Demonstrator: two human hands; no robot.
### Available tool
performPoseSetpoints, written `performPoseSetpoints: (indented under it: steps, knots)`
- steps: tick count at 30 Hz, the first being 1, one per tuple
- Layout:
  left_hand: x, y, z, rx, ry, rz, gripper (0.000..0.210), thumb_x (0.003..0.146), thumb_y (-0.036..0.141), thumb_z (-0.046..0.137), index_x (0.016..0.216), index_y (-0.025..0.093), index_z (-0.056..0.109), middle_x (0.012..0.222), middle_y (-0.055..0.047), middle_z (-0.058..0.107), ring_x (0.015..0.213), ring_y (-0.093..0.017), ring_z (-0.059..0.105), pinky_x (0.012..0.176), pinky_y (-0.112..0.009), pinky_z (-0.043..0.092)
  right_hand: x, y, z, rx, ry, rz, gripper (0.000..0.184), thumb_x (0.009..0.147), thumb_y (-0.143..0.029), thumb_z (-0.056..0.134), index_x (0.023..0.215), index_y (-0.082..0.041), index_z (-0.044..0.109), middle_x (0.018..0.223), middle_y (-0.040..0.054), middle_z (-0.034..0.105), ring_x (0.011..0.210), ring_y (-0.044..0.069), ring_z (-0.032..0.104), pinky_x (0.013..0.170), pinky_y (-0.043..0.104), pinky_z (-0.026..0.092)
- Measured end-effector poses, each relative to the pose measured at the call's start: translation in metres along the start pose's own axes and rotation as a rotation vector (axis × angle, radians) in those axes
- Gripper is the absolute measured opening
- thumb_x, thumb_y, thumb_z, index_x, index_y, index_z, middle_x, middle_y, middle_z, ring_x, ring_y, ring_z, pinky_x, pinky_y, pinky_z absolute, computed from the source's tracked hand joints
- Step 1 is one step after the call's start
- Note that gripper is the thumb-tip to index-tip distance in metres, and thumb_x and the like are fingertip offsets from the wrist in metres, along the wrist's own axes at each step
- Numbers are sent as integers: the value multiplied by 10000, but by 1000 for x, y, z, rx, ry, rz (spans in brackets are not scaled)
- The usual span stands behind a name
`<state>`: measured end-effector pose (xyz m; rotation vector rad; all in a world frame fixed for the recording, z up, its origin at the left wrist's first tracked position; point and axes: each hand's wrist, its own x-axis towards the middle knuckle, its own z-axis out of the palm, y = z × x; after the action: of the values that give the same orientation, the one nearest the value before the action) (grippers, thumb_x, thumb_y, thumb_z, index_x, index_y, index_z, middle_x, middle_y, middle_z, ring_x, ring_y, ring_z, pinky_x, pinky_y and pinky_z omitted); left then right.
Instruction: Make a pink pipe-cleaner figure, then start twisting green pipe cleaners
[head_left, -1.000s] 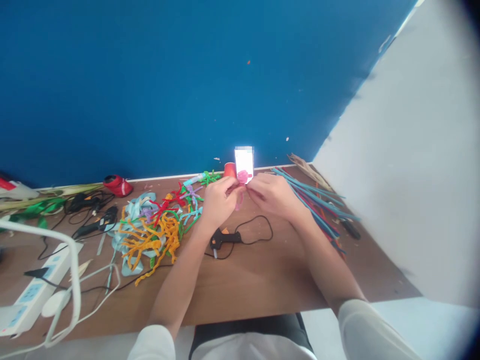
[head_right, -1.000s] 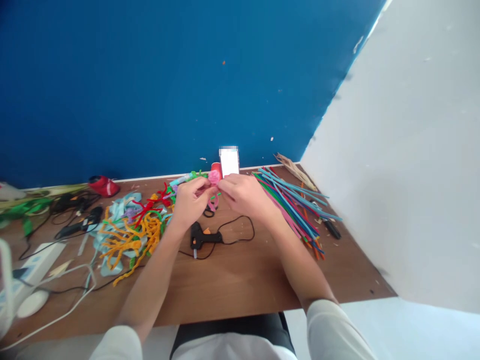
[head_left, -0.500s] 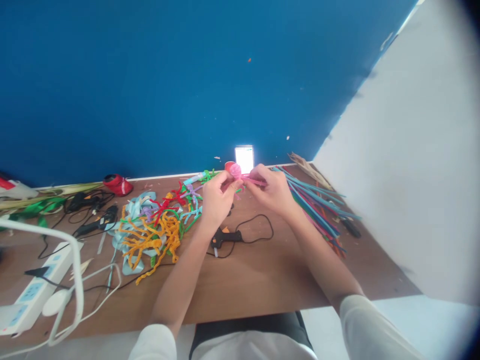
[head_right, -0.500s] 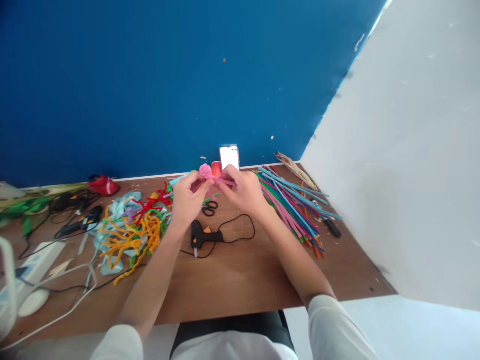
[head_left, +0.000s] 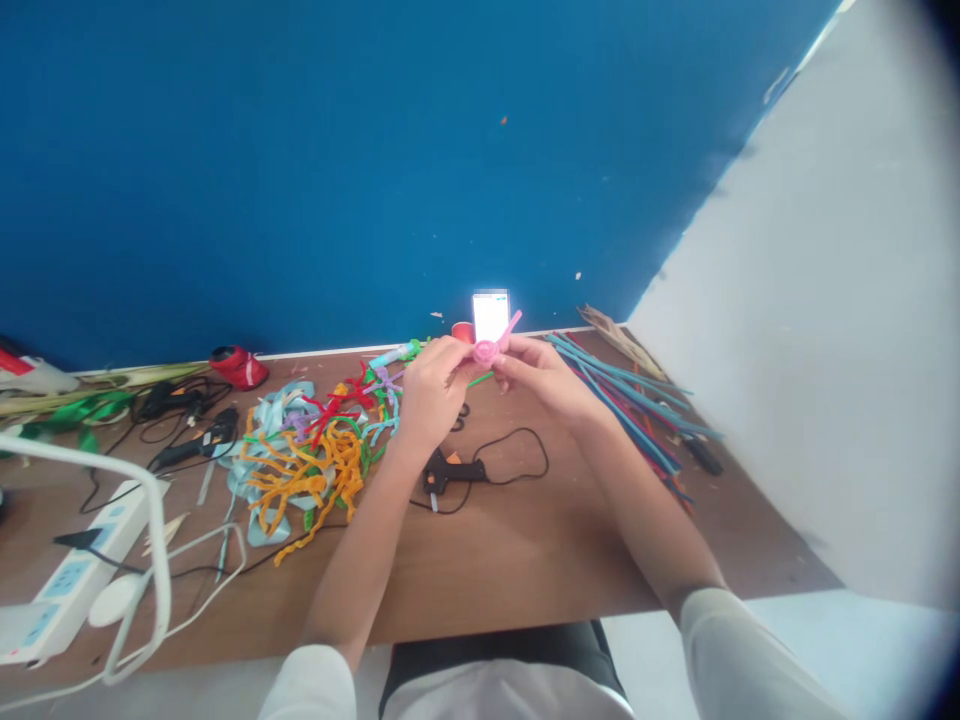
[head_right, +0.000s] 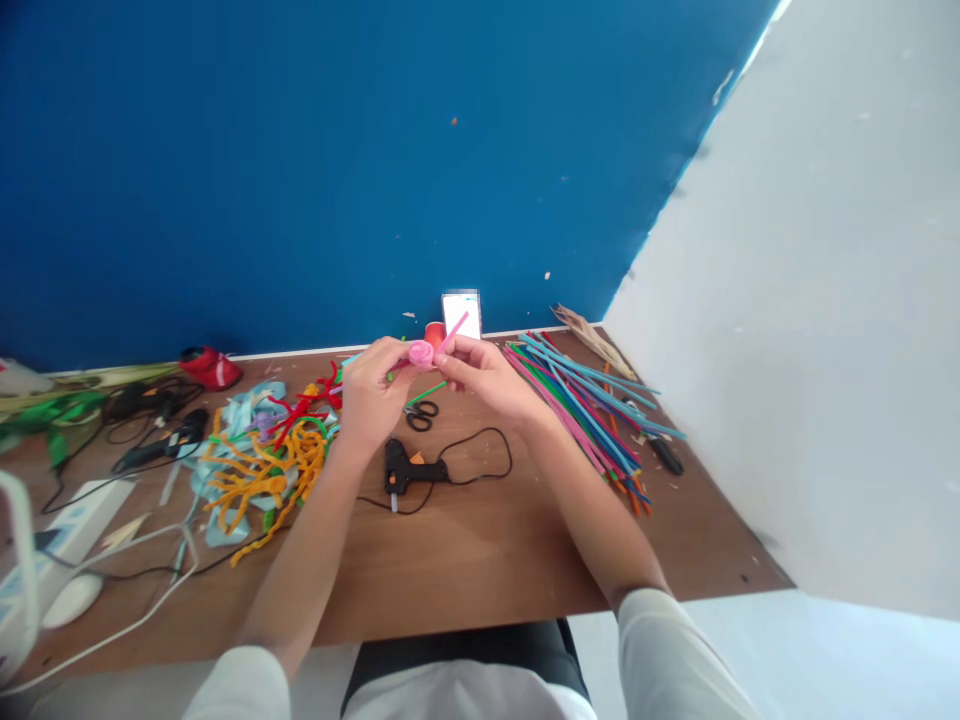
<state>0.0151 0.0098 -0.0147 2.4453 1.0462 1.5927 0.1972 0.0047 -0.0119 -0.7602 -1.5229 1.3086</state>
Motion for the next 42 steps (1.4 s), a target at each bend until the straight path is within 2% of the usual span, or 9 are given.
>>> performPoseSetpoints:
  steps: [7,13,16,19,23,28,34,37,42]
  knots:
    - [-1,0,2,27,-75,-47,176,955,303,621,844,182,683,804,-23,679,755,-148,583,699,-277,419,2,7,-1,-55,83,-62,196,835,-371,736,896,-197,671,765,-13,619,642,111,485,605,263,379]
    - [-1,9,4,-360,-65,-494,269,875,390,691,726,173,632,691,3,629,640,-123,547,609,-258,417,-6,1,7,-881,226,-496,154,964,-195,519,849,-210,619,811,28,670,731,156,555,665,311,385]
    - [1,11,2,-694,-145,-721,362,806,485,740,690,164,620,629,11,587,552,-103,511,522,-242,393,-10,-1,3,-1324,160,-735,226,985,-147,481,805,-231,589,744,20,658,737,175,533,649,338,325]
    - [3,12,-1,-808,-209,-763,380,775,485,774,658,164,606,590,27,528,515,-84,463,485,-235,361,-11,0,-4,-1438,133,-864,153,991,-176,525,904,-255,623,788,14,694,760,179,542,644,345,317]
    - [4,11,-2,-747,-104,-663,286,806,408,769,721,171,633,682,9,596,600,-96,544,544,-236,436,-7,4,-4,-1141,260,-788,90,972,-208,586,932,-248,656,811,17,713,750,164,571,685,327,394]
    - [2,9,-1,-553,-31,-549,228,852,379,732,781,178,649,737,-7,648,640,-118,597,561,-242,494,-3,2,0,-531,423,-287,214,895,-393,698,809,-206,638,700,-9,643,611,118,546,568,269,398]
    - [1,9,-1,-237,8,-444,216,883,344,690,756,189,608,711,5,627,654,-128,557,601,-249,454,1,0,0,98,166,193,430,865,-539,672,635,-187,581,525,-33,541,442,75,420,434,240,286]
    - [0,8,0,-155,11,-399,217,891,335,680,748,192,602,705,7,619,674,-135,547,649,-268,432,1,-1,5,240,80,266,349,808,-482,743,672,-187,616,525,-45,538,461,71,417,427,226,259]
    - [1,9,-1,-128,-17,-354,203,906,308,661,746,195,607,715,5,639,678,-139,553,669,-276,410,0,-1,10,161,147,157,209,770,-398,785,780,-200,719,616,-40,626,486,69,447,452,234,297]
